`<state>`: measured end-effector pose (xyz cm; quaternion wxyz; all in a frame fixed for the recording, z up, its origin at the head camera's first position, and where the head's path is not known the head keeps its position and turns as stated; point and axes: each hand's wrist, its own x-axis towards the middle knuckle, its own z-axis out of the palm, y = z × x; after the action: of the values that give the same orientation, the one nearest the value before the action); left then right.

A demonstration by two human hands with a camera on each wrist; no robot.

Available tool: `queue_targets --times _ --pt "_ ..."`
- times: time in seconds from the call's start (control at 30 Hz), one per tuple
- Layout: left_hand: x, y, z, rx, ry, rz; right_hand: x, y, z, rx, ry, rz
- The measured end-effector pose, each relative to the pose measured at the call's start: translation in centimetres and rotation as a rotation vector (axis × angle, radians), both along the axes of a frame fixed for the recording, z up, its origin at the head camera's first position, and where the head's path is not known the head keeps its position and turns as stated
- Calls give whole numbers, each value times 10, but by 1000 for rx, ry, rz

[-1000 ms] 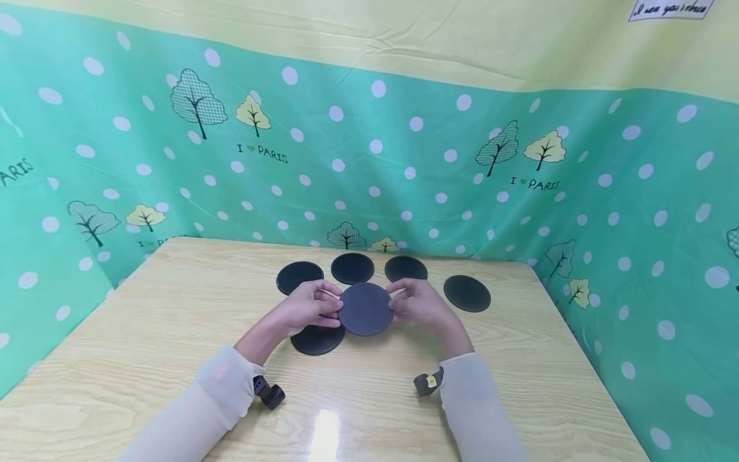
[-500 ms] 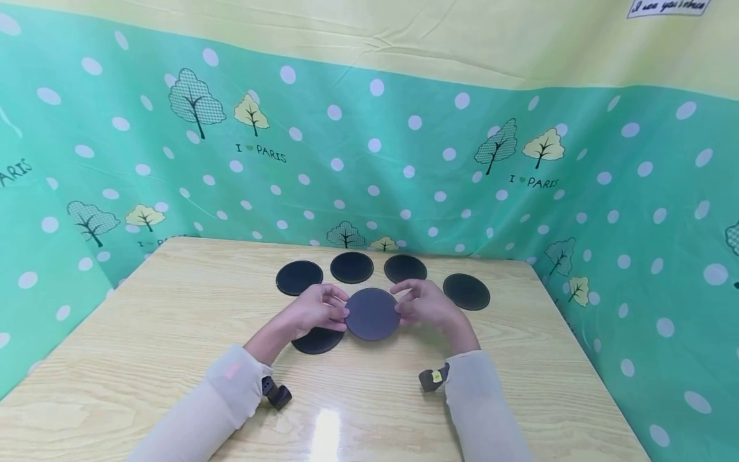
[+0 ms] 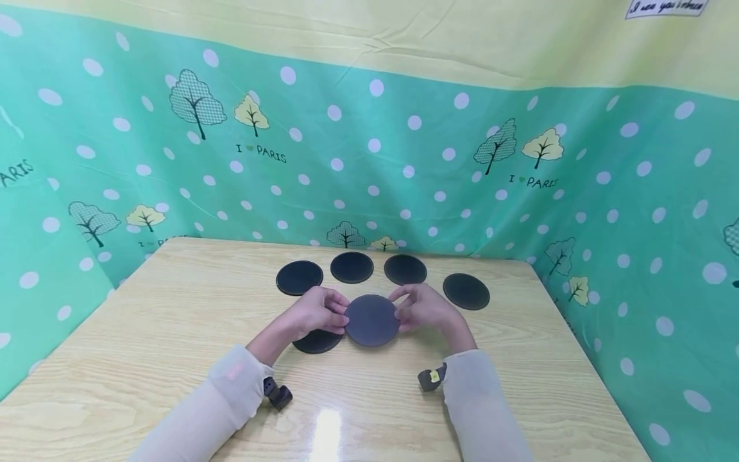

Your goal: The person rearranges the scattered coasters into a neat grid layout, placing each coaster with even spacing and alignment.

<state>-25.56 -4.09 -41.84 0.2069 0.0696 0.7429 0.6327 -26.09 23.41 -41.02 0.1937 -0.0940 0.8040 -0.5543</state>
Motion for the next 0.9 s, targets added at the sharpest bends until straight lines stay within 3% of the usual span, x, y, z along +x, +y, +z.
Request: queue_targets --times 0.53,0.9 --pt "5 3 -1 -120 21 -30 -3 -2 -7 29 -28 30" --pt "6 5 -4 -164 32 -57 -4 -4 -13 85 -68 -1"
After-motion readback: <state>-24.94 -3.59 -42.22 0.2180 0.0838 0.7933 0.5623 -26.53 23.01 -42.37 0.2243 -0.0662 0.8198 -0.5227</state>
